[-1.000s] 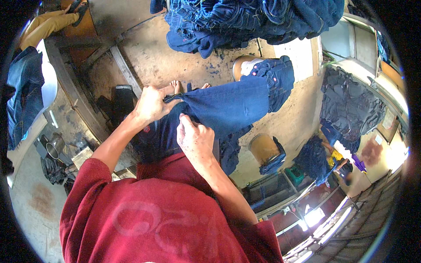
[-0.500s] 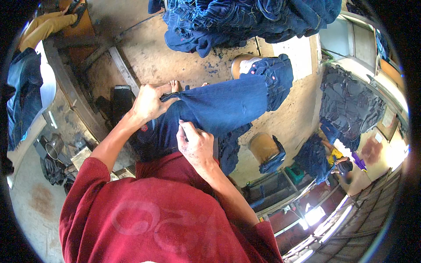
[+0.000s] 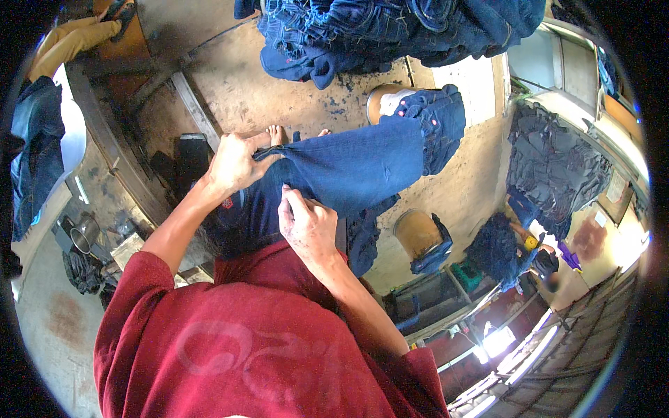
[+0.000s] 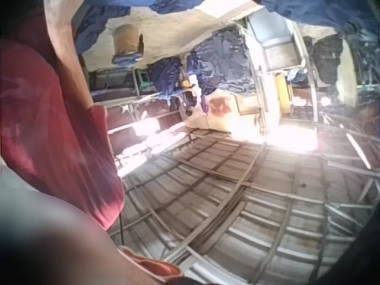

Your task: The person repeatedly picks up pairs of denim jeans from a pile, uses a small tool to pull out loose threads and lint from seams and pockets, and places the jeans back on the pile. The process is repeated for multiple pairs throughout the clip.

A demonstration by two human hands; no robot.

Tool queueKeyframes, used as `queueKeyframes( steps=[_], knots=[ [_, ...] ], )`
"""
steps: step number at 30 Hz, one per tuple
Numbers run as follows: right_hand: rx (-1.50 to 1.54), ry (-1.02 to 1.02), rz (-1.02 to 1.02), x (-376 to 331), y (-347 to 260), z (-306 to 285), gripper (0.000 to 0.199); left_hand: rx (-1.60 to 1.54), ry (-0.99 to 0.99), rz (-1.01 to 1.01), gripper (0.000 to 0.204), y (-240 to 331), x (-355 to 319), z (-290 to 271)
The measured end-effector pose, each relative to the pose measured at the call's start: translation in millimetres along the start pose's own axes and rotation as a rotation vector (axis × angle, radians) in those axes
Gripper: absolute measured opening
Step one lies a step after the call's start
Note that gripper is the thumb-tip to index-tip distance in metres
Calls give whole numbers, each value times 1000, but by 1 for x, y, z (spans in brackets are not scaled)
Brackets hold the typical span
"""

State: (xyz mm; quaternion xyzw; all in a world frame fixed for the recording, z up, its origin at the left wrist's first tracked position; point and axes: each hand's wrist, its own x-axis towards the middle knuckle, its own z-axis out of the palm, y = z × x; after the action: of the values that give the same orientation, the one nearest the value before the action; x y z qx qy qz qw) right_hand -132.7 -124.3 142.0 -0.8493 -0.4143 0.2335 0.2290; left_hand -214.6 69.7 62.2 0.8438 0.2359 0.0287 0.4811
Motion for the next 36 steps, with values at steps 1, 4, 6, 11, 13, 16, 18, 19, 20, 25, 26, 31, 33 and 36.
queueKeyframes(
  steps=[1, 4, 6, 11, 13, 16, 18, 19, 20, 25, 26, 31, 33, 36],
  knots=[
    [-22, -61, 7, -1, 0, -2, 13, 10, -36, -40, 30, 1, 0, -1],
    [-79, -110, -22, -2, 1, -5, 13, 36, -35, -26, 29, 4, 1, -4],
    [21, -40, 12, -2, 1, -5, 11, 40, -25, -3, 28, 5, 2, -6],
    [-35, 16, -19, 0, -1, -3, 9, 51, -53, -51, 29, 4, 1, -5],
    [-117, -45, -15, 1, -2, -3, 9, 30, -50, -42, 30, 4, 1, -4],
    [-42, -5, -13, 0, -3, -6, 9, 25, -4, -4, 30, 4, 1, -4],
    [7, 27, 1, 1, -2, -5, 6, 26, 14, 9, 30, 3, 1, -4],
    [19, 15, 40, 1, -1, -5, 5, 27, 13, 2, 29, 3, 1, -4],
    [-7, 38, -7, 1, -1, -4, 6, 12, 34, 12, 29, 3, 0, -3],
    [-51, 4, -27, 0, 0, -4, 8, 15, 15, 2, 30, 0, -2, 0],
    [-40, -25, 13, -1, 0, -5, 8, 18, 13, 8, 31, 0, -2, 0],
    [-73, -33, -16, -1, 3, -6, 10, -2, -27, -30, 30, 2, -1, -2],
    [-49, -32, 13, -2, 4, -6, 10, 25, -36, -43, 30, 3, -3, -4],
    [-43, 18, -1, -2, 5, -3, 8, 83, -15, -14, 29, 1, -5, -1]
  ],
)
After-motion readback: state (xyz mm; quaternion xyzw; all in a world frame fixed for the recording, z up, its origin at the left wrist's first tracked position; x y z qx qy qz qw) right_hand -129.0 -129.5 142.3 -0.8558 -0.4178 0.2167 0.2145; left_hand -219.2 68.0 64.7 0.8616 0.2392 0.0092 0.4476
